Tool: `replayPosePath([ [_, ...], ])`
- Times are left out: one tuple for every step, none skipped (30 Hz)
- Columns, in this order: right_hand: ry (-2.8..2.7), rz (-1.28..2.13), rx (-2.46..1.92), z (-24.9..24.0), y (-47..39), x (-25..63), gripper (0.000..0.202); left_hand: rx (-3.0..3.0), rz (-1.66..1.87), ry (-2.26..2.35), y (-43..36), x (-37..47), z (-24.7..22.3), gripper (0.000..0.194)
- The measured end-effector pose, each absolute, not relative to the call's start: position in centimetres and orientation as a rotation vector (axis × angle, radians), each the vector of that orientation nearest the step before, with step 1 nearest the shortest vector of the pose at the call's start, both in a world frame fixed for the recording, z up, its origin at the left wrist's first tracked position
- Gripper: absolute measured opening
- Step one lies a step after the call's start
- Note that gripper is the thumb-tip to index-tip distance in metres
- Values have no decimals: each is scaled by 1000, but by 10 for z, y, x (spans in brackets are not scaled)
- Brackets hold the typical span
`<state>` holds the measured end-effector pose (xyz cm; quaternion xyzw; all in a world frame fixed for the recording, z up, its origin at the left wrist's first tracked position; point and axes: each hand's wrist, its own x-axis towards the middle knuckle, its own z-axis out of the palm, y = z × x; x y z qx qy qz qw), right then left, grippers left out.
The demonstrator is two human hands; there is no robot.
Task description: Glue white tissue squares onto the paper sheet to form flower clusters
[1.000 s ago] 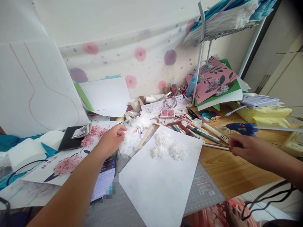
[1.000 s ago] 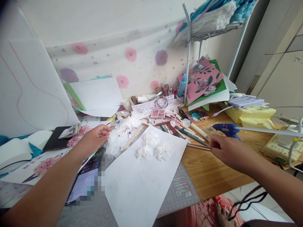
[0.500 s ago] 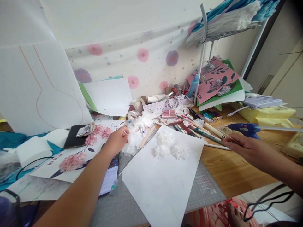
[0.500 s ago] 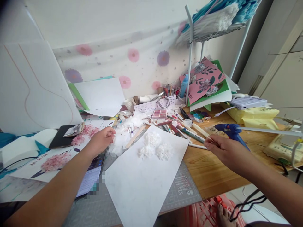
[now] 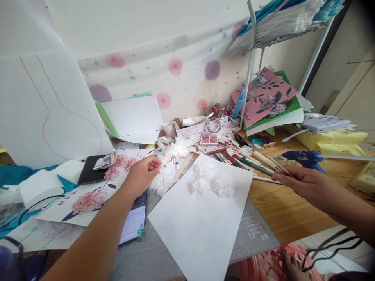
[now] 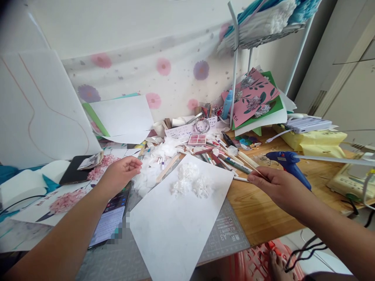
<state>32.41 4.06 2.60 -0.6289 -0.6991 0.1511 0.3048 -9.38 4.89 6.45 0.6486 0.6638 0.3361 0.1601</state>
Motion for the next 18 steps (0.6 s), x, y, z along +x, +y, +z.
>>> replayPosePath([
  [-1892, 587, -1624, 29, 37, 317, 31, 1855, 970, 1829, 45, -87, 67, 17],
  [-1885, 765, -1595, 33, 33, 307, 32, 1852, 982, 1747, 40, -78, 68, 18],
  [-1853, 870, -1525, 36, 29, 297, 31, 1838, 997, 1652, 36, -69, 69, 19],
  [-1872, 964, -1423, 39, 24, 285, 27, 1811, 1013, 1544, 31, -58, 69, 19],
  [-1873, 999, -1377, 42, 19, 272, 25, 1764, 1031, 1422, 27, -46, 69, 18],
  [-1876, 1042, -1351, 45, 15, 259, 25, 1712, 1038, 1313, 23, -34, 68, 16],
  [-1866, 1130, -1301, 47, 11, 247, 26, 1662, 1029, 1222, 19, -23, 66, 14],
  [-1847, 1207, -1263, 49, 8, 236, 26, 1620, 1015, 1154, 15, -12, 64, 12],
  [-1838, 1265, -1257, 50, 5, 226, 25, 1596, 992, 1114, 12, -3, 61, 11],
  [-1828, 1291, -1265, 51, 3, 218, 24, 1580, 966, 1086, 10, 4, 59, 10],
  [-1816, 1321, -1275, 50, 2, 212, 21, 1572, 945, 1064, 8, 8, 56, 10],
  [-1811, 1330, -1294, 49, 2, 209, 18, 1573, 924, 1045, 7, 11, 54, 9],
  [-1809, 1329, -1313, 48, 2, 206, 16, 1582, 900, 1028, 6, 12, 53, 8],
  [-1813, 1319, -1333, 46, 2, 205, 14, 1602, 865, 1012, 6, 11, 52, 9],
  [-1826, 1297, -1352, 44, 3, 205, 12, 1631, 823, 999, 6, 10, 51, 12],
  [-1846, 1268, -1370, 42, 4, 206, 10, 1672, 781, 997, 6, 8, 50, 16],
  [-1873, 1237, -1384, 40, 5, 206, 8, 1725, 736, 1009, 6, 7, 49, 21],
  [-1903, 1207, -1395, 38, 6, 207, 7, 1784, 694, 1034, 4, 6, 48, 27],
])
